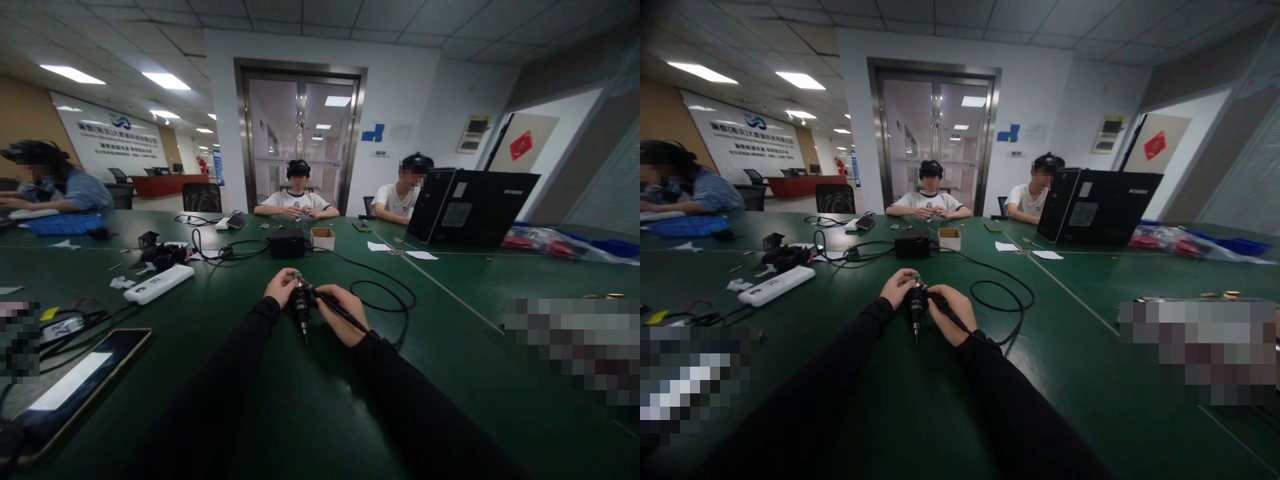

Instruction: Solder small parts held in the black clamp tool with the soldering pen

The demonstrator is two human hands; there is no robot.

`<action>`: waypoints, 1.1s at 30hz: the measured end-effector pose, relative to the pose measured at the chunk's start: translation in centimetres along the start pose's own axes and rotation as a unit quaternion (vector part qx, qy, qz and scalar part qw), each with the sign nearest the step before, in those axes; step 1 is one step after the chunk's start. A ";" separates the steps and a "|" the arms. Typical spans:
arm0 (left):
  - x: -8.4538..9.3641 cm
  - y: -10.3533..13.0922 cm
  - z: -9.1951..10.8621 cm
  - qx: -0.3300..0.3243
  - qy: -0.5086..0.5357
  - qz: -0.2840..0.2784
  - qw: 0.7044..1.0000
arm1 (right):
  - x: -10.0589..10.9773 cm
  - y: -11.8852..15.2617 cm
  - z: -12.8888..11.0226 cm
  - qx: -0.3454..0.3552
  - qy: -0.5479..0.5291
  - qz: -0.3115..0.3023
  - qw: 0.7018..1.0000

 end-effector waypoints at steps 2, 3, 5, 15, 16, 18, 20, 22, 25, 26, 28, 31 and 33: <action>0.0 0.0 0.0 -0.003 0.000 0.001 1.000 | 0.1 0.0 0.1 -0.004 0.001 0.008 1.000; 0.0 0.0 0.0 -0.004 0.001 0.001 1.000 | 0.1 0.0 0.1 -0.005 0.000 0.010 1.000; 0.0 -0.1 -0.1 -0.005 0.005 0.000 1.000 | 0.0 0.0 0.3 -0.005 -0.005 0.010 1.000; 0.0 0.2 0.8 0.008 0.029 0.001 1.000 | 0.0 0.0 0.3 -0.004 -0.007 0.020 1.000; 0.0 0.2 0.8 0.010 0.031 0.002 0.999 | 0.0 -0.1 0.2 -0.004 -0.009 0.022 1.000; 0.0 0.2 0.7 0.014 0.036 0.004 0.999 | 0.0 -0.1 0.1 -0.007 -0.014 0.026 1.000; 0.0 0.2 0.6 0.014 0.040 0.003 0.999 | 0.0 0.0 0.0 -0.010 -0.018 0.027 0.999; -0.1 0.1 0.5 0.009 0.037 -0.001 0.999 | 0.0 0.0 0.1 -0.011 -0.020 0.027 0.999; 0.0 0.0 0.4 0.002 0.024 -0.003 1.000 | -0.2 0.1 0.3 -0.010 -0.017 0.025 0.999; 0.0 0.0 0.3 0.000 0.021 -0.003 1.000 | -0.2 0.1 0.3 -0.011 -0.018 0.024 0.999; 0.0 -0.1 0.2 -0.003 0.017 -0.001 1.000 | -0.3 0.2 0.4 -0.013 -0.021 0.024 0.999; 0.1 -0.1 0.1 -0.005 0.014 0.001 1.000 | -0.4 0.2 0.5 -0.013 -0.024 0.023 0.999; 0.1 -0.1 0.2 -0.007 0.011 0.001 1.000 | -0.5 0.3 0.5 -0.012 -0.026 0.021 0.999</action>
Point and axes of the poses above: each hand's wrist, its own y-axis away from the middle knuckle, its own x-axis out of the back of the hand, z = x × y, the point moved 5 cm from there along -y, towards the middle knuckle, and after that the axes turned 1 degree about -y, right-handed, at the moved point
